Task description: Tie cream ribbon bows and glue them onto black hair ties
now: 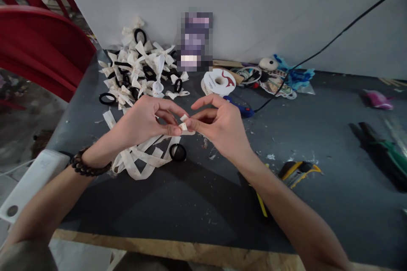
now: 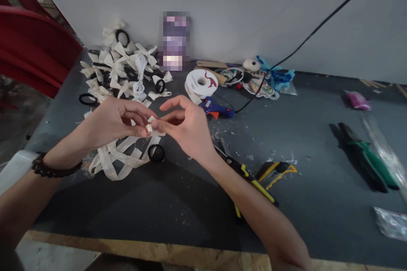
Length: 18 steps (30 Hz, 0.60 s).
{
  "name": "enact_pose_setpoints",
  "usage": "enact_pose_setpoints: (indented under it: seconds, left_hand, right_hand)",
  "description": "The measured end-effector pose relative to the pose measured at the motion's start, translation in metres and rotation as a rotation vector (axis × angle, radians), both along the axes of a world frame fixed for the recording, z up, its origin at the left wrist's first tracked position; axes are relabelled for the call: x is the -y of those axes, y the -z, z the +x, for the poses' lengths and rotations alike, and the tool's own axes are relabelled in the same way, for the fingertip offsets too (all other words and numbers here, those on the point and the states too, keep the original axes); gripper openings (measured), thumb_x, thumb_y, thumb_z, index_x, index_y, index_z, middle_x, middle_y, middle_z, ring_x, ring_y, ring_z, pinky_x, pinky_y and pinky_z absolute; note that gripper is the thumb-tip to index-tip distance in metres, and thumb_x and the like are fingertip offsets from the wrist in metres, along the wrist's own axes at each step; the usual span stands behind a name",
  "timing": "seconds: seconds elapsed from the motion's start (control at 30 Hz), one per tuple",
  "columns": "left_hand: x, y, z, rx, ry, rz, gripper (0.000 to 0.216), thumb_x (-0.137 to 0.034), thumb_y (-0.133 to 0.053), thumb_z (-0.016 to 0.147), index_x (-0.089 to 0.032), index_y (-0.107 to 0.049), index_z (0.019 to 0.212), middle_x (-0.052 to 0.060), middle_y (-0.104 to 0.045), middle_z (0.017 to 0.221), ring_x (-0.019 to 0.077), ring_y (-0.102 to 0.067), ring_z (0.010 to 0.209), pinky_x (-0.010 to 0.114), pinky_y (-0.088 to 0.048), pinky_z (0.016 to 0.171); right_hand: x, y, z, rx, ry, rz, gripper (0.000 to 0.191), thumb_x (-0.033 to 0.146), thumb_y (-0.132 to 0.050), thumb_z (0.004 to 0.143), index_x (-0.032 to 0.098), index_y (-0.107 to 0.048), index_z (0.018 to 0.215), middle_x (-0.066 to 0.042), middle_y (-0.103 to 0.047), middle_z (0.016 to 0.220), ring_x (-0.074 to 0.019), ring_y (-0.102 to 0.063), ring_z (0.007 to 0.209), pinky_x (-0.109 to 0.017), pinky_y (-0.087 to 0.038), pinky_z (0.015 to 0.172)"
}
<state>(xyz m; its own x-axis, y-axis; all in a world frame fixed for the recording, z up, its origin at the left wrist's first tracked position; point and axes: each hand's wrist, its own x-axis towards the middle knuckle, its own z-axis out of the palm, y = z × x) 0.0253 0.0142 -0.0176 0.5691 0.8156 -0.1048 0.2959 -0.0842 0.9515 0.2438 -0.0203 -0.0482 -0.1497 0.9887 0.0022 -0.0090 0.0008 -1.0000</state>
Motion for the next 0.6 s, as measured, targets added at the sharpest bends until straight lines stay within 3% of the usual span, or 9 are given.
enact_pose_setpoints:
  seconds: [0.27, 0.6]
  left_hand:
    - [-0.0012, -0.0032, 0.0017, -0.164, 0.009, 0.000, 0.028, -0.041, -0.093, 0.075, -0.019, -0.083, 0.090, 0.006, -0.081, 0.081, 0.0185, -0.076, 0.073, 0.026, -0.060, 0.066]
    - [0.0014, -0.0026, 0.0043, -0.197, -0.078, 0.071, 0.018, -0.036, -0.090, 0.078, -0.020, -0.083, 0.083, 0.003, -0.078, 0.073, 0.0124, -0.067, 0.061, 0.021, -0.049, 0.055]
  right_hand:
    - [0.0024, 0.0002, -0.0026, 0.219, -0.041, 0.032, 0.044, 0.046, -0.095, 0.071, 0.024, -0.060, 0.085, 0.000, -0.079, 0.073, -0.0194, -0.074, 0.068, -0.028, -0.051, 0.058]
    - [0.0005, 0.0014, -0.0035, 0.186, -0.092, 0.069, 0.030, 0.047, -0.088, 0.080, 0.022, -0.074, 0.088, -0.003, -0.080, 0.082, -0.0193, -0.076, 0.075, -0.032, -0.057, 0.069]
